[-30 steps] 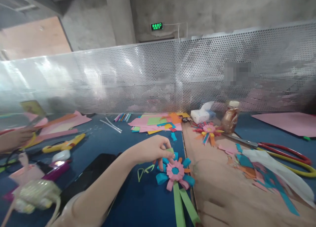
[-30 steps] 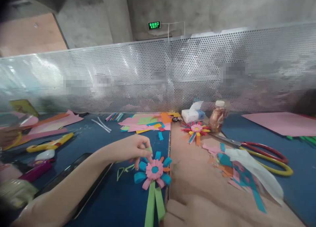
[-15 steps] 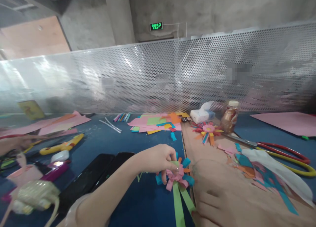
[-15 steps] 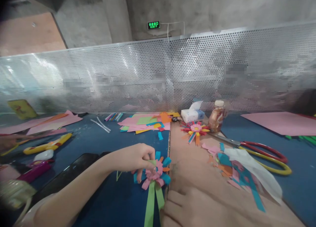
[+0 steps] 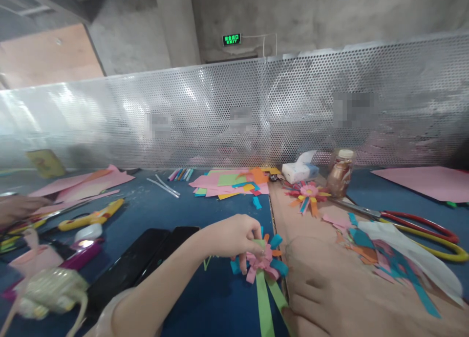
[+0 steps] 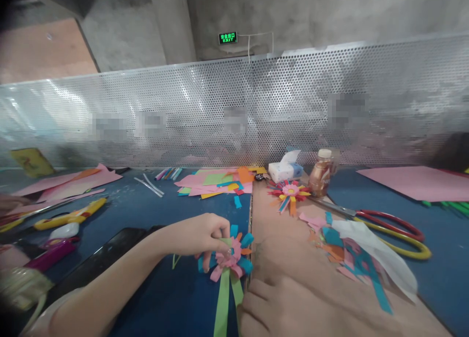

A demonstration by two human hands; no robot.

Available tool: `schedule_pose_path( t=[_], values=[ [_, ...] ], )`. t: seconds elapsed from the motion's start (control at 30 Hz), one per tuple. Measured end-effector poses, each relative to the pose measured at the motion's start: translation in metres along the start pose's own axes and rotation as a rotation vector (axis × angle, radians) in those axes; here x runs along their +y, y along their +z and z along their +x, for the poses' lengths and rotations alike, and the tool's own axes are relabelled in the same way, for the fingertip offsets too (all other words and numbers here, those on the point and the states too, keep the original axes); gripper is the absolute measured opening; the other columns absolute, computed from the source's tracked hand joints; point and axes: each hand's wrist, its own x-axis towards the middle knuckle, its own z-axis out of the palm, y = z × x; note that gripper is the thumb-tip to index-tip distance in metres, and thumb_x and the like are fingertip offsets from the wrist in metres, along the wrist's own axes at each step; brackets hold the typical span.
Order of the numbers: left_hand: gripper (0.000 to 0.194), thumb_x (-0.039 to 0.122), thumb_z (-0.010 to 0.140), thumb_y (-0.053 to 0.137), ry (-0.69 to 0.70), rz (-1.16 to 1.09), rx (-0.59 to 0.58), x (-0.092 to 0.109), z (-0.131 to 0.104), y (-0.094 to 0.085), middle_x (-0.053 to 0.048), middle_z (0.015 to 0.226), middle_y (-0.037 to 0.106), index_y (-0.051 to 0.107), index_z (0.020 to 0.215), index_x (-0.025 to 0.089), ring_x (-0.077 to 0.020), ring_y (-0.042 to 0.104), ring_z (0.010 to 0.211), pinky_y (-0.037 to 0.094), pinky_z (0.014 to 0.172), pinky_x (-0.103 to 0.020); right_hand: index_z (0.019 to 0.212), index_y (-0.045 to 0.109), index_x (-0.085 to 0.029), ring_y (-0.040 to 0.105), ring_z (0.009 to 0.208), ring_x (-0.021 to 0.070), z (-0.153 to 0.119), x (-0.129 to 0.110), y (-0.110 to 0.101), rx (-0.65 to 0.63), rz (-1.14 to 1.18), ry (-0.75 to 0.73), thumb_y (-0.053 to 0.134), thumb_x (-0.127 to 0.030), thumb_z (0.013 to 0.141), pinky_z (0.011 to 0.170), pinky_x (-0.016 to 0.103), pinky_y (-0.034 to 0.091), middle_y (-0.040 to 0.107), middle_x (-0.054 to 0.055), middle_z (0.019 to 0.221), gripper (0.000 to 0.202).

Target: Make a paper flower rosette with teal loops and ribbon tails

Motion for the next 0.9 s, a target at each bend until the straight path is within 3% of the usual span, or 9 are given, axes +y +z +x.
schedule_pose_path(
  t=[0.5,0.6,0.73,0.9],
  values=[
    [0.019,0.034,0.07,0.053,0.022,-0.017,-0.009,-0.001,0.0,0.0,-0.001,0.06,0.062,0.045,0.068,0.016,-0.0115,0.057,0.042,0.036,0.037,-0.017,0.105,0.05,-0.017,0.053,0.085,0.0152,0.003,0.005,-0.003,-0.117,0.158,-0.074,0.045,-0.029,0.084,0.072,0.034,0.046,0.052,0.006,0.105,0.024],
    [0.019,0.034,0.07,0.054,0.015,-0.016,-0.006,0.0,0.0,0.0,-0.001,0.06,0.061,0.045,0.069,0.017,-0.0115,0.056,0.042,0.036,0.037,-0.017,0.098,0.052,-0.015,0.054,0.076,0.0123,0.007,0.004,-0.002,-0.144,0.159,-0.053,0.044,-0.028,0.085,0.066,0.03,0.047,0.055,0.004,0.094,0.02],
    [0.019,0.033,0.07,0.054,0.012,-0.02,-0.007,0.001,0.0,0.0,-0.001,0.06,0.06,0.044,0.07,0.017,-0.0114,0.056,0.042,0.037,0.037,-0.017,0.075,0.053,-0.015,0.051,0.059,0.0097,0.015,0.002,-0.001,-0.174,0.151,-0.015,0.042,-0.022,0.085,0.054,0.022,0.041,0.055,0.0,0.066,0.016],
    [0.02,0.034,0.071,0.052,0.009,0.001,-0.017,0.0,0.0,0.0,-0.001,0.063,0.06,0.044,0.071,0.016,-0.0105,0.056,0.043,0.037,0.037,-0.016,0.071,0.049,-0.019,0.05,0.057,0.0096,0.018,0.005,-0.003,-0.2,0.142,0.005,0.039,-0.024,0.086,0.052,0.022,0.035,0.054,-0.001,0.061,0.019]
  ],
)
